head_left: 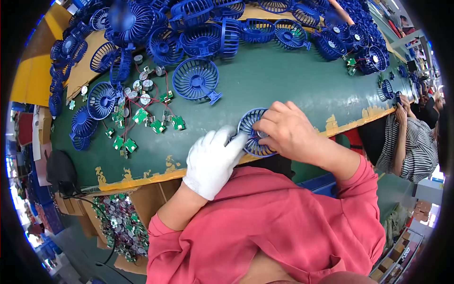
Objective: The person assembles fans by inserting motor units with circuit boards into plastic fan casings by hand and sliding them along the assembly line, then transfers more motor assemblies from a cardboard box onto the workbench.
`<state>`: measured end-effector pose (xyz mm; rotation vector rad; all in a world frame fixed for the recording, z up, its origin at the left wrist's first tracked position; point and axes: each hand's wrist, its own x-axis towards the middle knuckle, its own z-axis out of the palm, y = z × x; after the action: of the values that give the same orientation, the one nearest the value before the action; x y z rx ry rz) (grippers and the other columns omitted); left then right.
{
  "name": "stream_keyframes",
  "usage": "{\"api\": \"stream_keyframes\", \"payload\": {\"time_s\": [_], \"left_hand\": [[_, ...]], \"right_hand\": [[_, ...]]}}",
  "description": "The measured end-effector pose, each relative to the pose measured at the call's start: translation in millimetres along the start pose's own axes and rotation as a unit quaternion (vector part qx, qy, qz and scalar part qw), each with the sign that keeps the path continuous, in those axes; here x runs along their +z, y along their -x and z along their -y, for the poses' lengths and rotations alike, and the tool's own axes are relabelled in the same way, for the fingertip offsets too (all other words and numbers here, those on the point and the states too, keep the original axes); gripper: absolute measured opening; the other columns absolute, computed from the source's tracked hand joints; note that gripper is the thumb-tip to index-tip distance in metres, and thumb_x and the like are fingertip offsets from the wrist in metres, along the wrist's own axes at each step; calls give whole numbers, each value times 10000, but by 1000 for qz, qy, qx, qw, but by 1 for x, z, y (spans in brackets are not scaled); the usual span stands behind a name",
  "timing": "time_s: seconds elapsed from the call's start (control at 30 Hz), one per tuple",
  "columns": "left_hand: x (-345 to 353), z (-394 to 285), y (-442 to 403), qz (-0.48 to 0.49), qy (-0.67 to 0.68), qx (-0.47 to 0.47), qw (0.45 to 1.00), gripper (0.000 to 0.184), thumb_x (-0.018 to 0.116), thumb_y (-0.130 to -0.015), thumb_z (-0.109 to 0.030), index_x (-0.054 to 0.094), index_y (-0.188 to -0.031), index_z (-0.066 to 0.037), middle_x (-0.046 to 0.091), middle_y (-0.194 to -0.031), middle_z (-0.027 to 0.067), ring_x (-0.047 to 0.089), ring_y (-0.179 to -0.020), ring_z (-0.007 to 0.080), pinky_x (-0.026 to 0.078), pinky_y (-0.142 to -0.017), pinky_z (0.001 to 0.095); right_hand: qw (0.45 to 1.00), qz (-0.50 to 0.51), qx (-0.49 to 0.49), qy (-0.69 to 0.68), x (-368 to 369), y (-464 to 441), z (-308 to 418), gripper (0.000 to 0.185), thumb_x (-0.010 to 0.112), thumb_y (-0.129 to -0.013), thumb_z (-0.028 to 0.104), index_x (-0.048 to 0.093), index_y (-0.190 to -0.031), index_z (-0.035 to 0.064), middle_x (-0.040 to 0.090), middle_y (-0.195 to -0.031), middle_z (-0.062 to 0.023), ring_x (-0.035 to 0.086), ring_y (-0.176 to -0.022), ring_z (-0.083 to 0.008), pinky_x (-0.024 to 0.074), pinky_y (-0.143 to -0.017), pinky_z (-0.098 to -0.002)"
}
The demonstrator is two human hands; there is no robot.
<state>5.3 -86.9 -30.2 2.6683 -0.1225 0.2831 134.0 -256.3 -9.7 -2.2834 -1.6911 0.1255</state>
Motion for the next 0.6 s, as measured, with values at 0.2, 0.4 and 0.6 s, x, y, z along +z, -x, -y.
{"api": "stream_keyframes", "payload": {"time_s": [0.2, 0.4, 0.6], "left_hand": [[-6, 10, -1, 2, -4, 24, 1000, 323, 718, -697, -197, 660, -1013, -160, 586, -919, 24, 555, -781, 225, 467, -672, 349], [-7, 9, 0, 11, -23, 36, 999, 358, 722, -677, -207, 660, -1027, -170, 534, -847, 25, 528, -770, 213, 455, -663, 349], [-5, 10, -1, 17, -10, 30, 999, 351, 721, -681, -223, 662, -1024, -178, 533, -857, 34, 524, -805, 228, 438, -707, 363]], "right_hand": [[996, 47, -60, 39, 2, -8, 1, 212, 714, -687, 169, 602, -837, 71, 563, -777, -54, 544, -810, -226, 403, -699, -351], [991, 75, -76, 81, -5, -17, 8, 62, 586, -674, 83, 596, -731, 61, 580, -719, -85, 552, -771, -238, 409, -689, -335], [973, 114, -131, 153, -1, -24, 7, 35, 586, -671, 89, 621, -670, 85, 579, -696, -57, 550, -761, -194, 387, -680, -322]]}}
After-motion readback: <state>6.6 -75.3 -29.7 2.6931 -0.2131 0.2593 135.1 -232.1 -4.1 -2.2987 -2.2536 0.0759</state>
